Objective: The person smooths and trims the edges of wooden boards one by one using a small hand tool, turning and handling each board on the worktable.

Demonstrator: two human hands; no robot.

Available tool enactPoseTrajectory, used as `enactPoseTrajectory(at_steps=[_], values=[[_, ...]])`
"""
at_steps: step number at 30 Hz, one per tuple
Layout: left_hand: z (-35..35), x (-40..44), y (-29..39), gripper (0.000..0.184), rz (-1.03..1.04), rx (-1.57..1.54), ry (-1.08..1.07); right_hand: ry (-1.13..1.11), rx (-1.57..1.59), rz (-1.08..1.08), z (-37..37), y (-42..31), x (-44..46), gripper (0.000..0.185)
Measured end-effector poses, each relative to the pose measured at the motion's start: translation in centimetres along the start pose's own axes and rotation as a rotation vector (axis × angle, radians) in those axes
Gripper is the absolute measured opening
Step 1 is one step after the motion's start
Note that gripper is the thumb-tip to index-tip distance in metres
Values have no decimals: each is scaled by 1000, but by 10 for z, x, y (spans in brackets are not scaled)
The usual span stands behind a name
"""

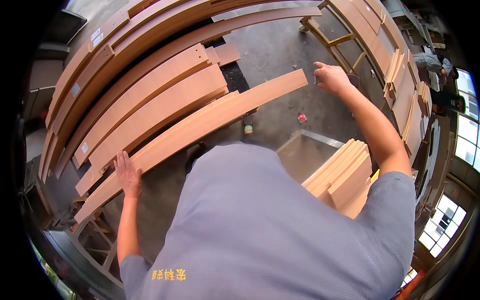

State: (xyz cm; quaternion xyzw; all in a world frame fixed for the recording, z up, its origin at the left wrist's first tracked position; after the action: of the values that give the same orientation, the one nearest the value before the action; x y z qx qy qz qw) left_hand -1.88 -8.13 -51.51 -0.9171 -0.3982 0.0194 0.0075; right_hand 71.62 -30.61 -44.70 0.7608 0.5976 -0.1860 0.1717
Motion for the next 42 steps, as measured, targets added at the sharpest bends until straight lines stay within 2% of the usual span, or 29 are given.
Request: enactPoseTrajectory(at_steps=[1,2,3,5,7,11,13,14,16,18,21,25,27,31,33,36,37,38,40,41,42], values=[[0,14,29,88,40,17,-1,-66,-119,50,3,33,-1,33],[2,31,59,88,77,36,2,65,-8,53,7,57,-6,38],[1,47,88,88,69,37,5,69,-11,46,6,64,-11,38],[-4,82,155,86,116,50,-39,203,305,-123,-10,45,-24,42],[-15,121,232,86,173,-23,-44,152,412,-207,-9,26,-26,43],[-19,195,370,84,310,-212,42,145,462,-329,-3,12,-8,40],[-18,215,413,81,461,-232,61,132,487,-362,-3,8,0,39],[-25,217,418,79,459,-296,58,113,452,-396,-1,7,6,38],[-26,205,396,79,394,-337,70,96,417,-440,-3,5,13,37],[-30,179,346,76,288,-365,89,59,311,-468,-7,3,16,36],[-20,110,230,71,20,-266,186,-3,179,-485,-21,-12,16,33],[19,-4,39,69,-552,10,160,-23,147,-556,-15,-57,18,31],[34,-47,-22,69,-645,-14,185,-2,89,-602,-11,-94,19,31],[32,-50,-21,70,-624,-49,185,102,171,-718,-11,-195,24,30],[25,-49,-11,72,-574,-66,193,2,149,-661,-17,-265,30,28],[13,-48,-2,99,-522,-51,86,61,311,-796,-14,-383,47,24],[10,-50,-2,105,-462,-32,93,47,278,-863,-17,-420,48,42],[5,-52,-3,107,-413,-40,110,38,323,-837,-27,-435,43,56],[-16,-50,-12,108,-354,-45,-3,54,389,-760,-42,-443,28,84],[-39,-45,-14,94,-310,-55,55,76,411,-706,-42,-420,26,96],[-41,-42,-23,86,-268,-144,82,36,358,-555,-44,-393,23,100]])
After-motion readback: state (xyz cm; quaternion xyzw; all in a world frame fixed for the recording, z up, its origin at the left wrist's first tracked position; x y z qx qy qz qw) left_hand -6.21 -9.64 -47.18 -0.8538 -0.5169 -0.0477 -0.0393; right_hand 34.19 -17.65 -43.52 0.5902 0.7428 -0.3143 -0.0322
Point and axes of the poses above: each hand's wrist, its own x-axis towards the middle knuckle, its own z-axis out of the palm, y = z × x, the point moved 4 cm from there along x, towards the middle knuckle, and after that the axes turned 5 degrees about x, right-handed, at the moved point
